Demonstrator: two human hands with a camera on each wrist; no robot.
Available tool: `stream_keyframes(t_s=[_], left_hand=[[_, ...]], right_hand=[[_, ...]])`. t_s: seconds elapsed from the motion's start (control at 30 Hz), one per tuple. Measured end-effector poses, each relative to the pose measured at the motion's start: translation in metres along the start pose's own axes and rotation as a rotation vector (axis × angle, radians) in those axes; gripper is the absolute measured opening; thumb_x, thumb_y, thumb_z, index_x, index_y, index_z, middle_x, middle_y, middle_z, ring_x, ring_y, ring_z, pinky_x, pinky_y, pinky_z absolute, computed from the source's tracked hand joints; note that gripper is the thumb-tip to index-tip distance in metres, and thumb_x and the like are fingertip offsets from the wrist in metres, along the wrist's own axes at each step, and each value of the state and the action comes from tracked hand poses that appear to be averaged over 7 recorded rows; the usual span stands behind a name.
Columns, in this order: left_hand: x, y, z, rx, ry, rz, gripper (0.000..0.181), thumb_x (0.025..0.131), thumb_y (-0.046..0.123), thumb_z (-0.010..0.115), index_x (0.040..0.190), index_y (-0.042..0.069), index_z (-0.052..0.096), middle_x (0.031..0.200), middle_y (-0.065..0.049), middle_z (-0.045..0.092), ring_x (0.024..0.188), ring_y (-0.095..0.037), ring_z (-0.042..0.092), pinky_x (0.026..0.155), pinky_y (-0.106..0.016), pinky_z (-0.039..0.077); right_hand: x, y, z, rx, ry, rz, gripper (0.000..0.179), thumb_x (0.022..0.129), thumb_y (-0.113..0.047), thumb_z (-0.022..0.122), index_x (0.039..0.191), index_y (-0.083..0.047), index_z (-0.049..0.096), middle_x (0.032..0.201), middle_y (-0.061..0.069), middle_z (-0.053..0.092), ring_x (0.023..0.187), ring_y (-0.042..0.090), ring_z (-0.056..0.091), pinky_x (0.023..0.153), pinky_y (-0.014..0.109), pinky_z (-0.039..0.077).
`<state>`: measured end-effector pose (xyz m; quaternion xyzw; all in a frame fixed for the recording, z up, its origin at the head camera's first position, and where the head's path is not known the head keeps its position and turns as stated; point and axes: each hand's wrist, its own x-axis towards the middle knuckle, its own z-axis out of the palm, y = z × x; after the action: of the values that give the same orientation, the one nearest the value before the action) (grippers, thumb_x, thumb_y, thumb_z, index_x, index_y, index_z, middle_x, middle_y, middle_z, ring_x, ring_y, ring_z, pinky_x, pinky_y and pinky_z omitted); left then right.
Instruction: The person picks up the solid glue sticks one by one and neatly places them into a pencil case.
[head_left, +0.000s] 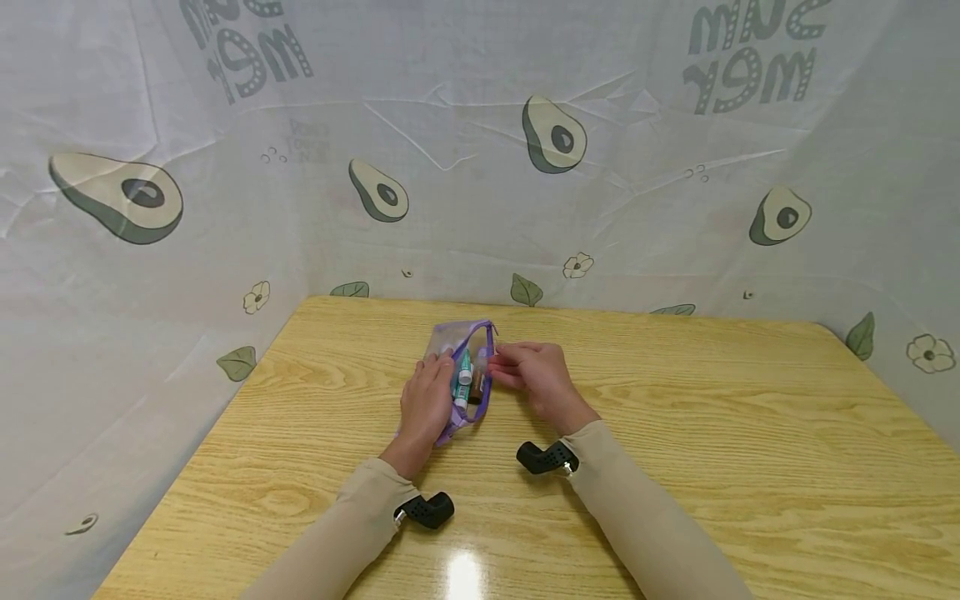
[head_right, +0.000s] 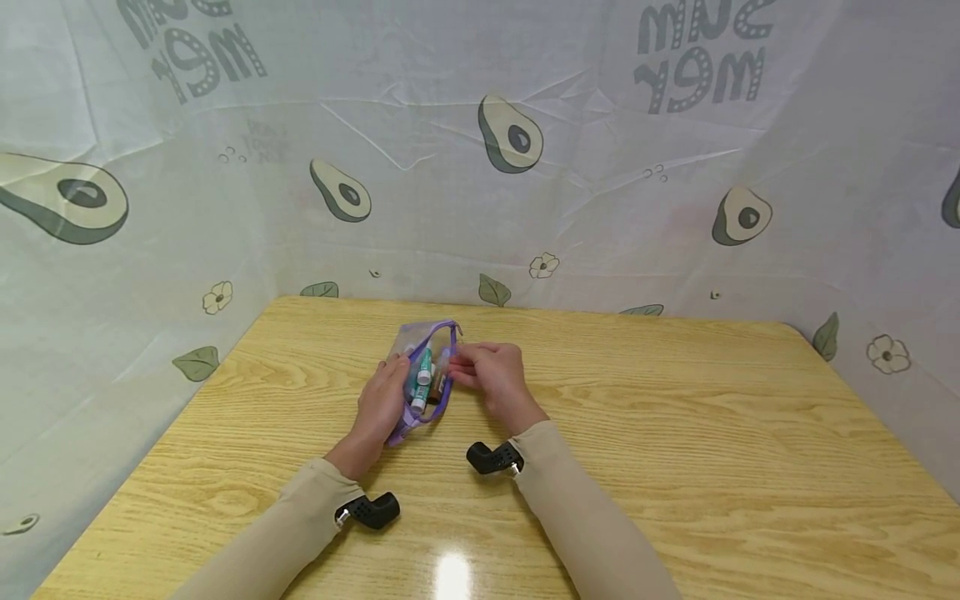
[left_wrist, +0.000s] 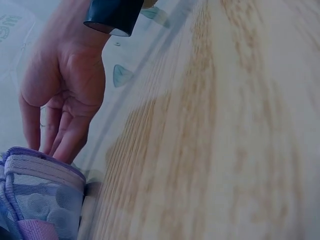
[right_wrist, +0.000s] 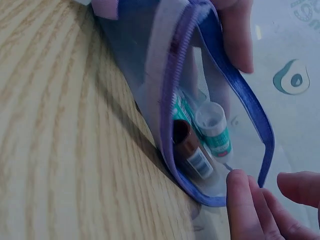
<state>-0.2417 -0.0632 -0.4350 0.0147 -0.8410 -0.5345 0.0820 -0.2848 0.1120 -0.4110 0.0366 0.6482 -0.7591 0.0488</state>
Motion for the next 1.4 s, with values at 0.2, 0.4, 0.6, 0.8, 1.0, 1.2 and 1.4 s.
stream_keyframes(t_s=[0.2, 0.4, 0.6, 0.8, 1.0, 1.2, 1.4], left_hand=[[0.000, 0.000, 0.000, -0.004, -0.017, 0.012, 0.056, 0.115, 0.038, 0.029, 0.161, 0.013, 0.048, 0.173, -0.020, 0.031, 0.165, -0.044, 0.017, 0.135, -0.065, 0.005], [0.000, 0.001, -0.001, 0.040, -0.026, 0.031, 0.055, 0.114, 0.038, 0.034, 0.161, 0.012, 0.048, 0.173, -0.022, 0.032, 0.164, -0.046, 0.019, 0.133, -0.069, 0.008], [-0.001, 0.002, -0.002, 0.100, -0.031, 0.052, 0.061, 0.107, 0.037, 0.056, 0.161, 0.011, 0.047, 0.172, -0.024, 0.032, 0.164, -0.045, 0.021, 0.132, -0.069, 0.012], [0.000, -0.002, -0.002, 0.125, -0.031, 0.069, 0.067, 0.103, 0.037, 0.062, 0.162, 0.011, 0.045, 0.173, -0.024, 0.031, 0.164, -0.045, 0.021, 0.133, -0.068, 0.013], [0.001, -0.003, -0.002, 0.185, -0.027, 0.147, 0.067, 0.102, 0.035, 0.064, 0.161, 0.009, 0.047, 0.172, -0.024, 0.033, 0.161, -0.048, 0.028, 0.130, -0.069, 0.022], [0.001, 0.000, -0.003, 0.257, -0.103, 0.216, 0.066, 0.105, 0.034, 0.061, 0.162, 0.007, 0.043, 0.172, -0.024, 0.032, 0.162, -0.046, 0.025, 0.131, -0.067, 0.023], [0.008, 0.008, -0.002, 0.431, -0.177, 0.299, 0.066, 0.108, 0.039, 0.055, 0.165, 0.009, 0.038, 0.174, -0.022, 0.029, 0.163, -0.043, 0.026, 0.132, -0.063, 0.026]], right_hand=[[0.003, -0.002, -0.008, 0.018, 0.025, 0.016, 0.040, 0.104, -0.010, 0.067, 0.137, 0.012, 0.063, 0.092, 0.009, 0.080, 0.080, 0.012, 0.079, 0.085, 0.030, 0.067], [0.005, -0.004, -0.012, 0.038, 0.030, 0.015, 0.043, 0.104, -0.008, 0.067, 0.141, 0.014, 0.060, 0.089, 0.006, 0.079, 0.080, 0.012, 0.079, 0.083, 0.027, 0.066], [0.004, -0.006, -0.011, 0.044, 0.033, 0.014, 0.044, 0.104, -0.008, 0.067, 0.141, 0.014, 0.059, 0.086, 0.004, 0.078, 0.078, 0.012, 0.079, 0.082, 0.026, 0.066], [0.007, -0.006, -0.014, 0.020, 0.031, -0.004, 0.043, 0.104, -0.009, 0.067, 0.140, 0.014, 0.060, 0.089, 0.006, 0.079, 0.080, 0.012, 0.079, 0.083, 0.025, 0.066], [0.006, -0.011, -0.017, -0.095, 0.034, -0.056, 0.041, 0.105, -0.014, 0.066, 0.137, 0.011, 0.064, 0.096, 0.008, 0.080, 0.082, 0.012, 0.079, 0.083, 0.028, 0.067], [-0.002, -0.017, -0.022, -0.346, 0.031, -0.149, 0.040, 0.105, -0.025, 0.067, 0.136, 0.001, 0.068, 0.126, 0.023, 0.076, 0.109, 0.034, 0.078, 0.097, 0.044, 0.065], [-0.007, -0.023, -0.037, -0.827, 0.029, -0.297, 0.058, 0.106, -0.045, 0.063, 0.152, -0.009, 0.059, 0.144, 0.021, 0.068, 0.127, 0.039, 0.069, 0.104, 0.054, 0.060]])
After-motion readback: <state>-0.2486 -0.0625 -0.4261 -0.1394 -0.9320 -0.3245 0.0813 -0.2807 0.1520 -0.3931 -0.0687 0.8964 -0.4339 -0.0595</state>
